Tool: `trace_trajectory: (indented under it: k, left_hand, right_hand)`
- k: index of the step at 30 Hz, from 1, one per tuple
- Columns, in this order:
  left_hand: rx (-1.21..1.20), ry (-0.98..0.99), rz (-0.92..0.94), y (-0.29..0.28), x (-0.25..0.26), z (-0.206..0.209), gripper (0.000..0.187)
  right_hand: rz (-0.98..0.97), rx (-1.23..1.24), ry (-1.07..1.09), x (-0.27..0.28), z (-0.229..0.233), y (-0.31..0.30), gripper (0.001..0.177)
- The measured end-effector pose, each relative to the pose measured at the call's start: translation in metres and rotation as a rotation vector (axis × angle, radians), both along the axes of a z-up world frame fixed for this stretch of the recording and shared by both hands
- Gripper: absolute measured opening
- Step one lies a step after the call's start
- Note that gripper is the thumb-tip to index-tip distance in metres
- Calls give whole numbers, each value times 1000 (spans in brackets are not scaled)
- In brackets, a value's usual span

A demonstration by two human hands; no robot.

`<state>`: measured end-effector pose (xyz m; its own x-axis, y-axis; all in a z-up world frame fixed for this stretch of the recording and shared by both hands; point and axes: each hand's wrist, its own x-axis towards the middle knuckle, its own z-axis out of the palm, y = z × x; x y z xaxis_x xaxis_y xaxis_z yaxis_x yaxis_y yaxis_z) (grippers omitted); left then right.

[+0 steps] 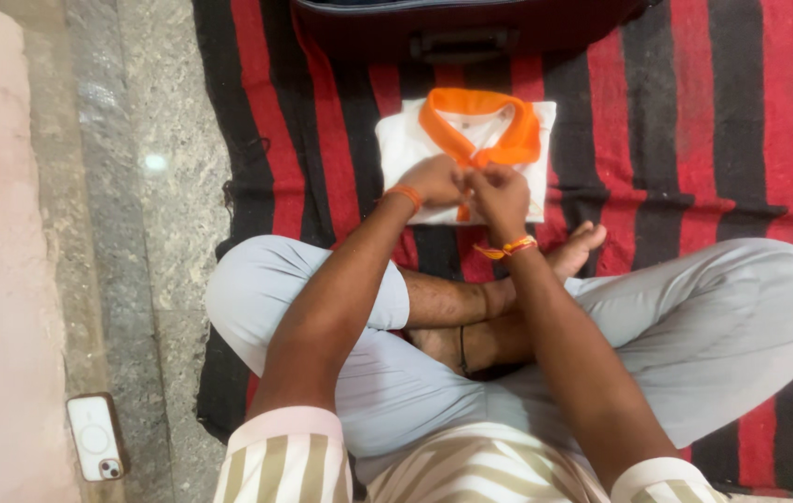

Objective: The person places a folded shirt into a suitcase already containing other clothes, adjusts the items to fit, closes the lid, and pulls the zipper shut.

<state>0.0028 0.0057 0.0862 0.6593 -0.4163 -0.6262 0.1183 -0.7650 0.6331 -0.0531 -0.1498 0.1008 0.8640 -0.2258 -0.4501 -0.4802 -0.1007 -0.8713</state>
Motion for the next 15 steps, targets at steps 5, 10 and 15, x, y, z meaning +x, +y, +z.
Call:
trace_trajectory:
  k: [5,10,15]
  left_hand:
    - [97,-255,309,-4,9,-1,17]
    - [-21,-481,464,-3,8,29,17]
    - [-163,-602,247,-6,-1,28,46]
  right_hand:
    - [-64,276,52,-5,-36,-11,7]
    - [-86,300,81,-5,-51,-16,6]
    - [-6,374,27,-5,-41,-17,12]
